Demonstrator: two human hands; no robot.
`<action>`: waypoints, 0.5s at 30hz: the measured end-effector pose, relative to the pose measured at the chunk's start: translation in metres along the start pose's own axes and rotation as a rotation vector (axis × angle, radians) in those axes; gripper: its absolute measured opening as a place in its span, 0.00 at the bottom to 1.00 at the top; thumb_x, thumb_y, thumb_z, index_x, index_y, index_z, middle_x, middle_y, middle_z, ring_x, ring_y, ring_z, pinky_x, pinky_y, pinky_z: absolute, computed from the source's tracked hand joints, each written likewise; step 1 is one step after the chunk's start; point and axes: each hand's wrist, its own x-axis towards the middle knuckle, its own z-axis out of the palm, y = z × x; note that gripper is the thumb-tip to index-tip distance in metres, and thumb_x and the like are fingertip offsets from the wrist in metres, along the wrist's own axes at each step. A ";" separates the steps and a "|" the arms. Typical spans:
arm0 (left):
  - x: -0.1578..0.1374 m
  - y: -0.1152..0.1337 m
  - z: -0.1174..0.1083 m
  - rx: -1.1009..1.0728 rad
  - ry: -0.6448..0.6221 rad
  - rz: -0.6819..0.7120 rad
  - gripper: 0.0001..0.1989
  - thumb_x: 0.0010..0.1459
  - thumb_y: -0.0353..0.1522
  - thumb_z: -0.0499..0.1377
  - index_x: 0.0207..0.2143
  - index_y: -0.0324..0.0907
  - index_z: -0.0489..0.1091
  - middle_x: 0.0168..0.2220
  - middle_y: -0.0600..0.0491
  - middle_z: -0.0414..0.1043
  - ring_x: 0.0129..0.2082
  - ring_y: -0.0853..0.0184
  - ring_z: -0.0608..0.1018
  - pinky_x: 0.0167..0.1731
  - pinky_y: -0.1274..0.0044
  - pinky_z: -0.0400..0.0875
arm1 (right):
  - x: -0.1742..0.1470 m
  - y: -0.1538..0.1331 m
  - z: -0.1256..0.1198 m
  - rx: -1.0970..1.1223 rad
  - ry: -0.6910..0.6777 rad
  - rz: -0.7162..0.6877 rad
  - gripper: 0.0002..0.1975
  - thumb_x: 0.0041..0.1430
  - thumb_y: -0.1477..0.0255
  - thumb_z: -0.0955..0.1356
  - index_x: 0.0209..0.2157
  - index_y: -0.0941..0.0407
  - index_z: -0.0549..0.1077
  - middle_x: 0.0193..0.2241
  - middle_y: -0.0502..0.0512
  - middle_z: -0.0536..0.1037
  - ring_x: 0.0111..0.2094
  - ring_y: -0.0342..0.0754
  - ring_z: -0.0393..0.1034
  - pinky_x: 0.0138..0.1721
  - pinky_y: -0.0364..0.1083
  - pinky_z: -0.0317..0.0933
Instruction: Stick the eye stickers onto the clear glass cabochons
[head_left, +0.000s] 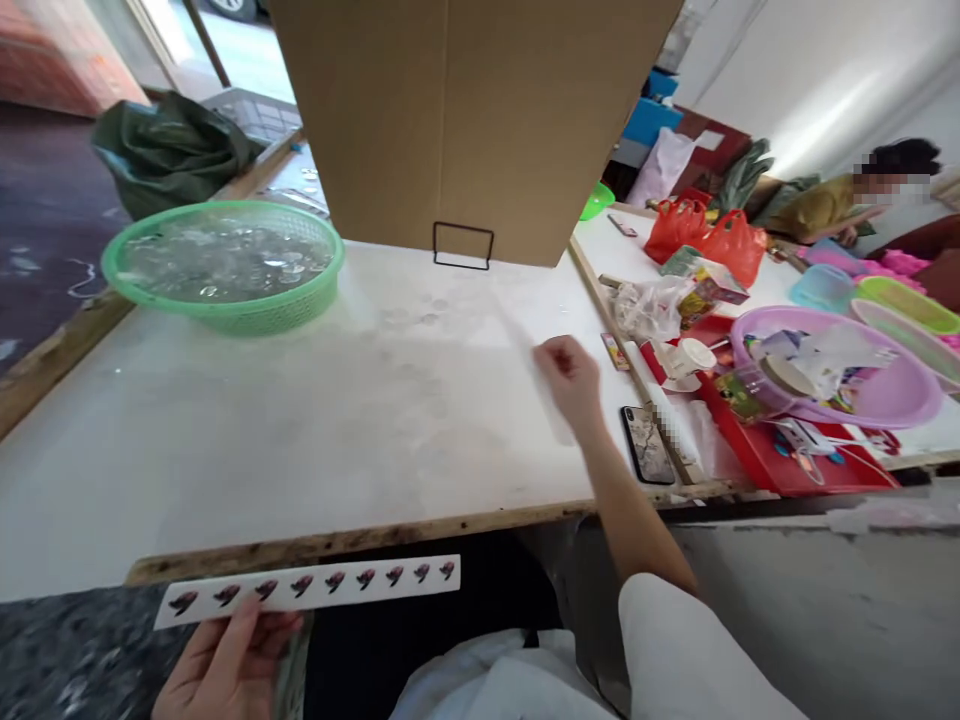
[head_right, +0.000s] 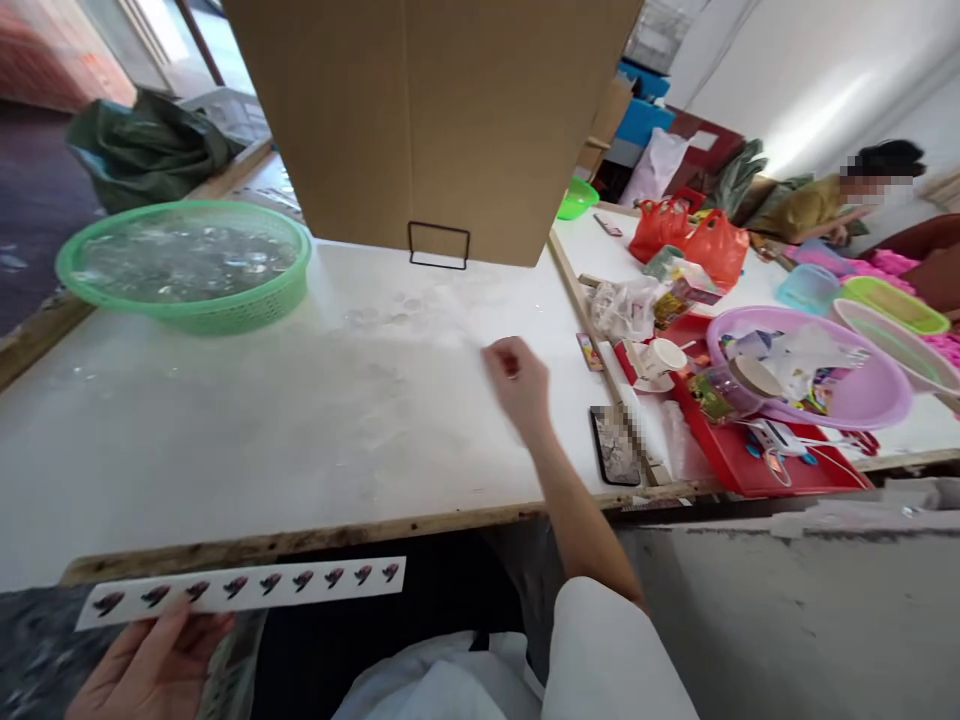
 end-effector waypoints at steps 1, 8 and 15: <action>-0.002 0.001 0.001 0.007 -0.002 -0.015 0.11 0.32 0.32 0.73 0.20 0.46 0.75 0.20 0.62 0.74 0.21 0.71 0.74 0.23 0.82 0.77 | 0.006 0.012 -0.031 -0.135 0.090 -0.017 0.10 0.59 0.62 0.66 0.32 0.55 0.70 0.28 0.51 0.73 0.29 0.45 0.66 0.34 0.44 0.61; -0.006 0.002 0.017 0.057 -0.091 -0.017 0.10 0.36 0.34 0.72 0.23 0.54 0.76 0.24 0.66 0.76 0.23 0.69 0.76 0.25 0.80 0.78 | 0.005 0.110 -0.169 -1.019 0.407 0.248 0.09 0.60 0.68 0.65 0.35 0.56 0.76 0.37 0.61 0.75 0.38 0.55 0.68 0.37 0.49 0.59; -0.011 -0.003 0.023 0.118 -0.129 0.018 0.08 0.38 0.39 0.72 0.23 0.56 0.77 0.24 0.67 0.77 0.23 0.70 0.76 0.25 0.81 0.78 | 0.005 0.171 -0.168 -1.139 0.270 0.485 0.13 0.62 0.70 0.63 0.41 0.60 0.77 0.41 0.67 0.74 0.41 0.56 0.68 0.36 0.49 0.58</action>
